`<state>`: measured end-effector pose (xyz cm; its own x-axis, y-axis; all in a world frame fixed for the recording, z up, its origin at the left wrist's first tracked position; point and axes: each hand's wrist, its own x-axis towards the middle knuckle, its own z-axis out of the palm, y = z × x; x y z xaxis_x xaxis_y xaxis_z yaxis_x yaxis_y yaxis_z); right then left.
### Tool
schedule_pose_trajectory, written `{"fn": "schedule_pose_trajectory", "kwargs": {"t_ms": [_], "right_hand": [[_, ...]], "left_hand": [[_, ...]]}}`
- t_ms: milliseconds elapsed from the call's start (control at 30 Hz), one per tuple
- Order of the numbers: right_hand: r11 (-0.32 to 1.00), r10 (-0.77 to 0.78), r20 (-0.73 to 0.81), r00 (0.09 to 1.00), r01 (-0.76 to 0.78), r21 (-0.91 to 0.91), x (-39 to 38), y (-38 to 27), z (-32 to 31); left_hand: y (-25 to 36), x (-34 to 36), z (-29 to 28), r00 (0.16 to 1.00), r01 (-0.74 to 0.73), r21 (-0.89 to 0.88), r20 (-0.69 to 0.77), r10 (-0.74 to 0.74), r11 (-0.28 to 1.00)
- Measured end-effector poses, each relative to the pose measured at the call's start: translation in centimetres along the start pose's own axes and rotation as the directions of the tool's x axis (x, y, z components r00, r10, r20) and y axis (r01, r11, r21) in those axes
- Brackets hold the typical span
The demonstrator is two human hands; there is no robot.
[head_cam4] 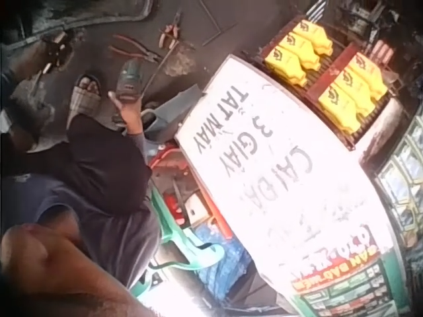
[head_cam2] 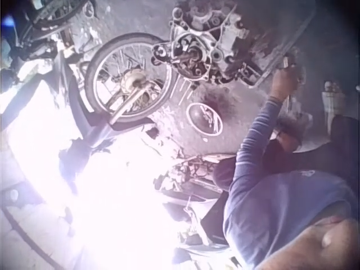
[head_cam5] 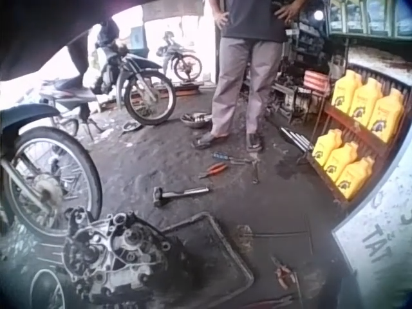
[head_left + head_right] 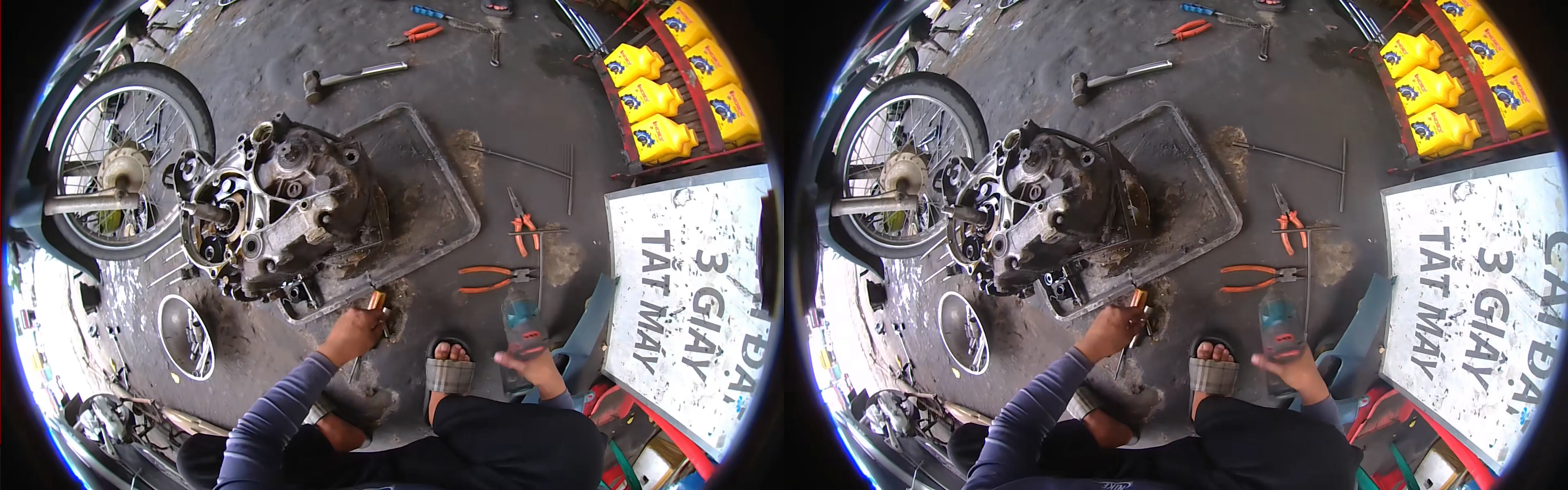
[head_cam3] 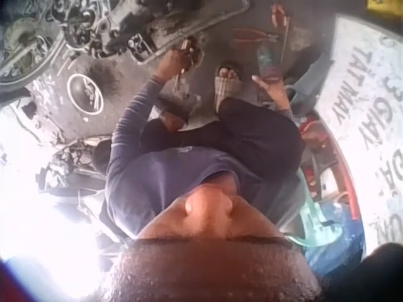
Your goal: Repairing and assembling parts of a motorcycle engine using power tools and hand tools.
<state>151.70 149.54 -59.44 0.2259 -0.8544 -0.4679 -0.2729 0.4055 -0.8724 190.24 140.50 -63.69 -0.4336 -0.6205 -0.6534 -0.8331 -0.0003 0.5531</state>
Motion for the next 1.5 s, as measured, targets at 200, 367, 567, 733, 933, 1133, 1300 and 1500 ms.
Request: {"fn": "schedule_pose_trajectory", "kwargs": {"t_ms": [200, 367, 567, 733, 933, 1133, 1300, 1500], "right_hand": [[0.985, -0.106, -0.187, 0.977, 0.076, -0.157, 0.9, -3.7, 0.8], [0.954, -0.210, -0.238, 0.948, 0.146, -0.262, 0.4, 0.1, 2.4], [0.808, -0.412, -0.136, 0.901, 0.291, -0.513, -1.9, 0.7, 1.2], [0.984, -0.064, -0.196, 0.978, 0.029, -0.176, -1.6, -0.1, 2.6], [0.982, -0.143, -0.195, 0.970, 0.115, -0.146, -1.4, -0.6, 2.9], [1.000, -0.015, -0.196, 0.981, 0.019, 0.016, -1.5, -2.7, 1.3], [0.795, -0.346, -0.035, 0.938, 0.273, -0.542, -2.2, -1.6, -1.6], [0.993, -0.114, -0.265, 0.958, 0.099, -0.071, -3.0, -0.8, -1.5]], "left_hand": [[0.9, -0.2, 4.8, 0.960, -0.172, 0.717, -0.031, 0.277, 0.676], [-2.4, -0.7, 4.8, 0.847, -0.342, 0.764, -0.001, 0.532, 0.547], [-3.2, -4.3, 3.9, 0.958, -0.212, -0.634, 0.018, 0.288, 0.744], [-2.7, -3.7, 7.5, 0.957, 0.121, -0.938, 0.023, 0.289, -0.325], [4.2, 0.4, 6.2, 0.927, -0.058, -0.988, -0.001, 0.374, 0.143], [9.9, 4.0, 1.0, 0.531, -0.751, 0.093, -0.504, 0.681, 0.654], [10.8, 6.4, -1.6, 0.649, -0.757, -0.139, -0.269, 0.712, 0.638], [11.6, 7.2, -4.7, 0.650, -0.760, -0.195, -0.222, 0.727, 0.620]]}}
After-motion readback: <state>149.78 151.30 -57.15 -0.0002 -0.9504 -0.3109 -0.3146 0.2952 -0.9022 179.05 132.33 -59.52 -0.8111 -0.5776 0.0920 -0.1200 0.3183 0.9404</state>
